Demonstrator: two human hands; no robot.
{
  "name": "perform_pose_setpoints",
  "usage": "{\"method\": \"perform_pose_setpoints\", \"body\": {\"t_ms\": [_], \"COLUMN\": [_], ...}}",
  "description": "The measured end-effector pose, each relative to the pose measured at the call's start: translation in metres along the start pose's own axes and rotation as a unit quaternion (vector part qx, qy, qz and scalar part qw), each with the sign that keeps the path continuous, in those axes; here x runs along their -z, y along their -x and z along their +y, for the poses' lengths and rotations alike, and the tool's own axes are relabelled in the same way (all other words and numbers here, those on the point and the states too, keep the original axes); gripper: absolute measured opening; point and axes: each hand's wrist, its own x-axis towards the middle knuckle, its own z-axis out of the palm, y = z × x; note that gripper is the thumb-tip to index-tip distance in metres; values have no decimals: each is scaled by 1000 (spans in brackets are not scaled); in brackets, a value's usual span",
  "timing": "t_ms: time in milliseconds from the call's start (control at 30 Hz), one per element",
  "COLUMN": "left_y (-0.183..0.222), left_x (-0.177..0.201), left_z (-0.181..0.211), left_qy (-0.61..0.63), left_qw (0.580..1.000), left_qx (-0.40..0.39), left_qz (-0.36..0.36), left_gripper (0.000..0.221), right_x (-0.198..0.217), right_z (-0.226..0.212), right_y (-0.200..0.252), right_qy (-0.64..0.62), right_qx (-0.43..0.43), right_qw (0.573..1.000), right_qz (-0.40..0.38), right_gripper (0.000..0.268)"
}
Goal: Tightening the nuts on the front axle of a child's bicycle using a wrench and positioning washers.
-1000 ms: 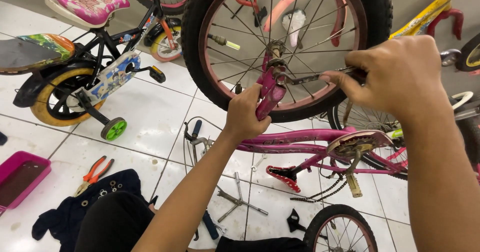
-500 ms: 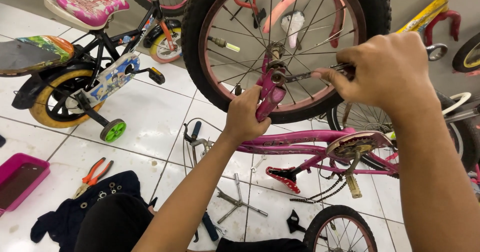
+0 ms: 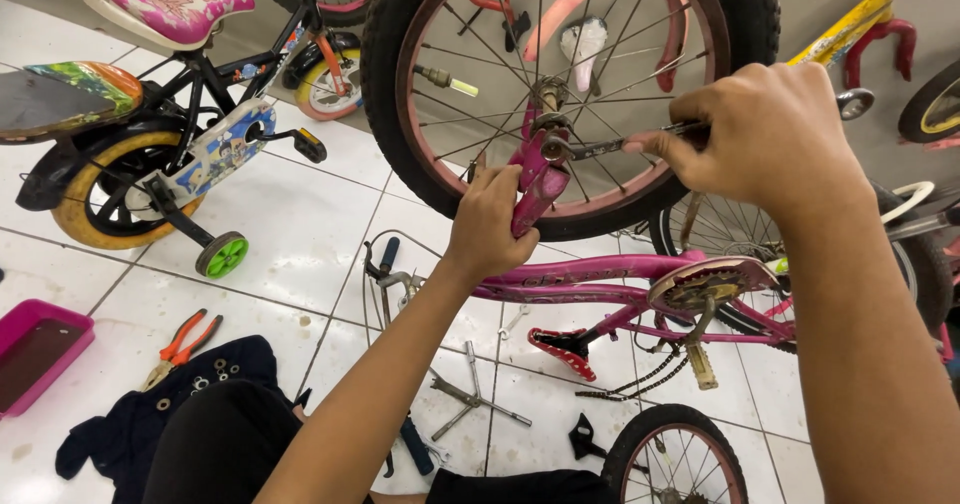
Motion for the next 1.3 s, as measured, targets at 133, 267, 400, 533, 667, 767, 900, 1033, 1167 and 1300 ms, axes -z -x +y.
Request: {"method": "perform_pose_setpoints", "body": {"t_ms": [133, 267, 400, 533, 667, 767, 900, 1033, 1167, 1300], "left_y": [-4, -4, -7, -7, -6, -7, -6, -9, -10, -8], "left_x": [8, 10, 12, 13, 13, 13, 12, 15, 13, 10], "left_z": [10, 12, 15, 18, 17, 18, 16, 21, 19, 15], "left_qy": [14, 32, 40, 47, 49, 49, 42, 59, 67, 67], "left_qw": [1000, 999, 999, 998, 998, 998, 999, 998, 997, 997], "left_qx": [-13, 23, 23, 27, 27, 27, 23, 29, 27, 27], "left_qz": [12, 3, 15, 13, 15, 15, 19, 20, 23, 30], "left_gripper": [54, 46, 44, 42, 43, 43, 47, 40, 40, 40], "right_x": [7, 19, 26, 25, 21, 18, 15, -2, -40, -47], "right_z": [-5, -11, -15, -13, -15, -19, -19, -13, -10, -24], "right_y": [3, 0, -1, 1, 3, 4, 5, 7, 26, 36], "right_qy": [-19, -78, -82, -63, -95, -150, -192, -197, -24, 31], "right_qx": [-10, -74, -106, -86, -88, -106, -110, -114, -71, -102], "right_qw": [1000, 988, 979, 983, 974, 961, 959, 955, 997, 994], "right_qz": [-1, -114, -154, -150, -183, -207, -179, -190, -29, 4], "right_gripper": [54, 58, 66, 65, 57, 48, 46, 50, 71, 68]}}
